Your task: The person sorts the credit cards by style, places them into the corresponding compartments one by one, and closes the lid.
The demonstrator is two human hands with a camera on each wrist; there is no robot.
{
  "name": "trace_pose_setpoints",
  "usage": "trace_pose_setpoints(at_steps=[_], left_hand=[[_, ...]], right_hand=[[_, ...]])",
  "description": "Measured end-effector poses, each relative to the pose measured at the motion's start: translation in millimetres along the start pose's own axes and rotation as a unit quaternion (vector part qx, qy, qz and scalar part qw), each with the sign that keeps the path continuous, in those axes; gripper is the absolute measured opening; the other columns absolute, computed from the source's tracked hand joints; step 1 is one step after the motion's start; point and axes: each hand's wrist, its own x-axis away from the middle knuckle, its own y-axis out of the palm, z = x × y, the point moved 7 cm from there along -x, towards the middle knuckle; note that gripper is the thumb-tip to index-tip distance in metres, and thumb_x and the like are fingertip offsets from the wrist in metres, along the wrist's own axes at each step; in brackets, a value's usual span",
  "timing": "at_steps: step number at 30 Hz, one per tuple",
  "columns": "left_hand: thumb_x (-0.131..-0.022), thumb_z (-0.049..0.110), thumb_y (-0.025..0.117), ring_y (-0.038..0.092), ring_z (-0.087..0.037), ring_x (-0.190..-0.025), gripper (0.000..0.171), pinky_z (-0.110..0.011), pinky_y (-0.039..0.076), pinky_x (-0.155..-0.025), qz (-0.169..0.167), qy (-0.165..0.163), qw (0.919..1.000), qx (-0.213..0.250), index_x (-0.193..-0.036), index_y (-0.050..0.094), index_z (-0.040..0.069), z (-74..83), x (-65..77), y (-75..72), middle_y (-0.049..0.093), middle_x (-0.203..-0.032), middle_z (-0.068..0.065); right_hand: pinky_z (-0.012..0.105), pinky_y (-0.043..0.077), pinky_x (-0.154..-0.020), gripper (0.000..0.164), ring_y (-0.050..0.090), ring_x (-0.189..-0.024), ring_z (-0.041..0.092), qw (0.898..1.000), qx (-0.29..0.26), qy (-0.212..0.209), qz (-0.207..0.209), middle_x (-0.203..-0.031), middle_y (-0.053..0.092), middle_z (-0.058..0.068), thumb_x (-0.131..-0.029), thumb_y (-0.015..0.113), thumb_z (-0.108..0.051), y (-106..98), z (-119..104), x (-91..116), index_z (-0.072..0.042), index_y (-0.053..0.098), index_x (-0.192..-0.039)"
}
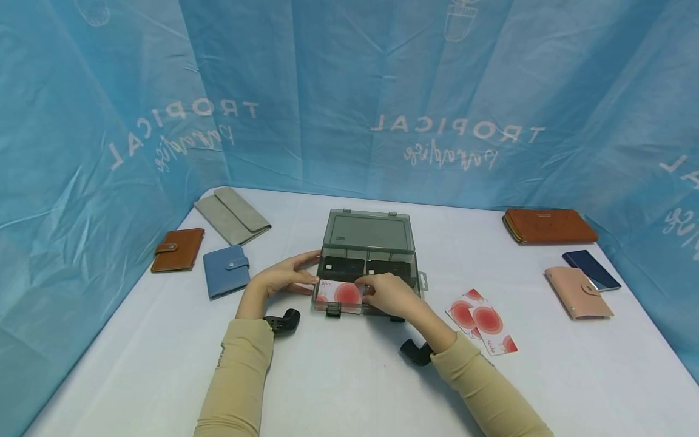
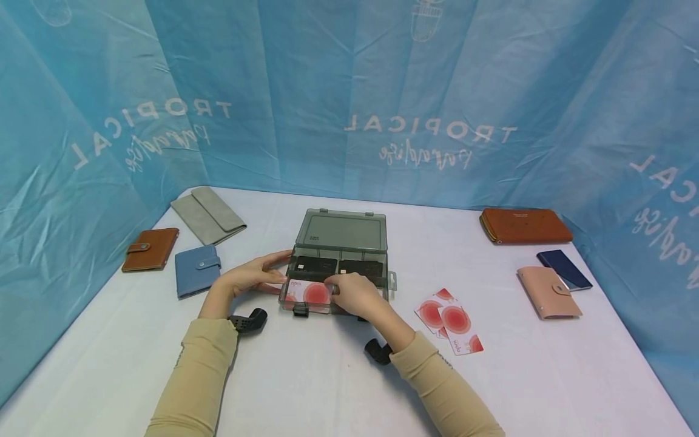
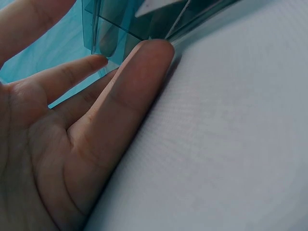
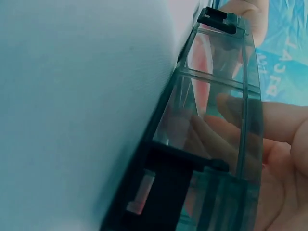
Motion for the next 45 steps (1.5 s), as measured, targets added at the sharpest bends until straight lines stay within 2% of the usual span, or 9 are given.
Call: trace_pose_setpoints(at_steps=[5,12,21,24,27,30,33,38,45], left_hand=[[-0.084,0.010,0.065,0.038,-0.039,-0.127,0.083,-0.045,0.049,-0.092,-0.002,-0.001,1.0000,0.000,-0.150,0.014,0.013,-0.3,1.1,-0.1,0.009,-0.154,-0.013],[-0.084,0.010,0.066,0.041,-0.038,-0.124,0.083,-0.045,0.049,-0.092,0.002,0.000,1.0000,-0.004,-0.150,0.015,0.013,-0.3,1.2,-1.1,0.011,-0.154,-0.013],[-0.086,0.008,0.063,0.041,-0.038,-0.125,0.081,-0.045,0.049,-0.092,-0.002,0.002,1.0000,-0.003,-0.150,0.013,0.013,-0.5,0.5,0.3,0.010,-0.154,-0.013],[-0.086,0.007,0.063,0.040,-0.039,-0.125,0.082,-0.044,0.049,-0.092,-0.002,0.001,1.0000,-0.003,-0.150,0.013,0.013,-0.7,0.3,0.3,0.010,-0.154,-0.013],[-0.086,0.007,0.063,0.040,-0.039,-0.125,0.082,-0.044,0.049,-0.092,-0.003,0.001,1.0000,-0.003,-0.150,0.013,0.013,-0.7,0.1,0.4,0.009,-0.154,-0.013],[-0.086,0.007,0.063,0.040,-0.039,-0.125,0.082,-0.045,0.049,-0.092,-0.003,0.003,1.0000,-0.003,-0.150,0.013,0.013,0.0,0.7,0.1,0.009,-0.154,-0.014],[-0.085,0.008,0.064,0.040,-0.039,-0.125,0.083,-0.045,0.049,-0.092,-0.002,0.004,1.0000,-0.004,-0.150,0.013,0.013,0.2,0.8,0.1,0.009,-0.154,-0.014],[-0.084,0.011,0.066,0.041,-0.039,-0.125,0.084,-0.044,0.049,-0.091,0.000,0.003,1.0000,-0.007,-0.150,0.014,0.014,0.2,0.7,-0.2,0.010,-0.154,-0.014],[-0.084,0.010,0.066,0.042,-0.037,-0.124,0.085,-0.045,0.049,-0.092,0.000,0.002,1.0000,-0.007,-0.150,0.014,0.013,-0.6,0.3,-0.4,0.011,-0.154,-0.014]], right_hand=[[0.029,0.050,-0.062,0.036,0.059,-0.073,0.012,1.000,-0.026,-0.016,-0.003,-0.090,0.066,0.002,-0.087,0.062,-0.011,-5,3,4,-0.012,0.060,-0.124],[0.029,0.051,-0.068,0.030,0.060,-0.079,0.014,0.992,-0.107,-0.053,0.047,-0.091,0.067,0.003,-0.090,0.060,-0.013,-41,20,27,-0.011,0.061,-0.120],[0.028,0.051,-0.064,0.028,0.059,-0.080,0.018,0.988,-0.116,0.007,0.098,-0.092,0.065,0.009,-0.090,0.060,-0.012,-74,85,72,-0.010,0.061,-0.117],[0.030,0.053,-0.066,0.032,0.059,-0.085,0.021,0.990,-0.105,0.031,0.090,-0.097,0.064,0.011,-0.088,0.061,-0.011,-76,109,87,-0.007,0.059,-0.120],[0.042,0.055,-0.074,0.046,0.055,-0.097,0.032,0.992,-0.084,0.068,0.059,-0.113,0.056,0.020,-0.085,0.066,-0.013,-72,130,102,-0.003,0.052,-0.127],[0.056,0.052,-0.077,0.065,0.045,-0.108,0.046,0.993,-0.034,0.108,0.020,-0.127,0.041,0.030,-0.075,0.075,-0.016,-66,145,116,-0.002,0.046,-0.132],[0.058,0.053,-0.070,0.080,0.035,-0.111,0.055,0.990,0.003,0.139,-0.015,-0.131,0.031,0.034,-0.064,0.082,-0.012,-62,155,126,-0.003,0.044,-0.134],[0.048,0.057,-0.064,0.088,0.040,-0.104,0.050,0.987,0.008,0.160,-0.032,-0.128,0.031,0.033,-0.057,0.083,-0.003,-60,162,124,-0.003,0.043,-0.135],[0.047,0.057,-0.067,0.083,0.048,-0.095,0.040,0.986,0.005,0.162,-0.033,-0.120,0.039,0.032,-0.060,0.082,-0.005,-64,163,93,0.000,0.043,-0.133]])
